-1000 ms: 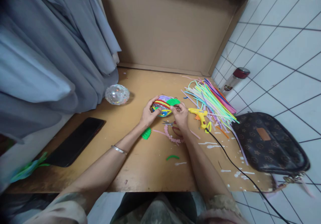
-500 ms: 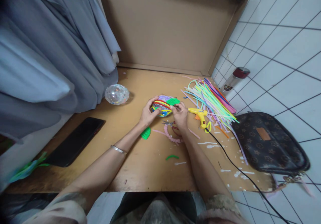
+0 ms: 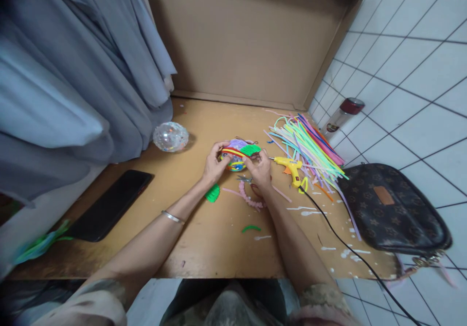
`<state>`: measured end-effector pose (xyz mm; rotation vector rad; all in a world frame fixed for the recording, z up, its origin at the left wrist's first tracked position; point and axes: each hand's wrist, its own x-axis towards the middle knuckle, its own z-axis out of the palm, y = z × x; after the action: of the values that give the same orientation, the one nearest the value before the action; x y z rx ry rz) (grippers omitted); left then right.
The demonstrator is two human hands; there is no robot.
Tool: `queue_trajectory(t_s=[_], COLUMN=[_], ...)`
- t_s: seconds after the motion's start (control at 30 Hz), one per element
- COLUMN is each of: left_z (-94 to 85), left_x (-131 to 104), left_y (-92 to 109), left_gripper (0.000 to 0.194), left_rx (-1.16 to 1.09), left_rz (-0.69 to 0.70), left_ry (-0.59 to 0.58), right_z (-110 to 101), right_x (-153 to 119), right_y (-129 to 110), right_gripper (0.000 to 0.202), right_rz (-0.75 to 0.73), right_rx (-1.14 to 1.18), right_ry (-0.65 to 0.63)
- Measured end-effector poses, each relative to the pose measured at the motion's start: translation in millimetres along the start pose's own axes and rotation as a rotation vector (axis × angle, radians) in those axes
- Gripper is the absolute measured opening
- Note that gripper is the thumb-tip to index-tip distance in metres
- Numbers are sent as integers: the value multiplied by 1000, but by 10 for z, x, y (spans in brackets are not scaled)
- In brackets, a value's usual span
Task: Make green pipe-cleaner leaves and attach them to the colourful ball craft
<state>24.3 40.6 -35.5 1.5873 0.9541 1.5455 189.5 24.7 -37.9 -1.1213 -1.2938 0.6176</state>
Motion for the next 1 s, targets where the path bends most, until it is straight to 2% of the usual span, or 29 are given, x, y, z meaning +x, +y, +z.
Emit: queue_trajectory(t_s=[0.47, 1.0], left_z=[-9, -39], left_x=[11, 35], left_y=[-4, -35], left_gripper=[26, 27], left_rx=[-47, -82], left_rz=[14, 23], left_ry=[-8, -6], right_z=[3, -14], right_x=[-20, -8], right_y=[-18, -27], right_gripper=[28, 33], right_rz=[-9, 22], right_rx=[-26, 39], right_ry=[6, 3])
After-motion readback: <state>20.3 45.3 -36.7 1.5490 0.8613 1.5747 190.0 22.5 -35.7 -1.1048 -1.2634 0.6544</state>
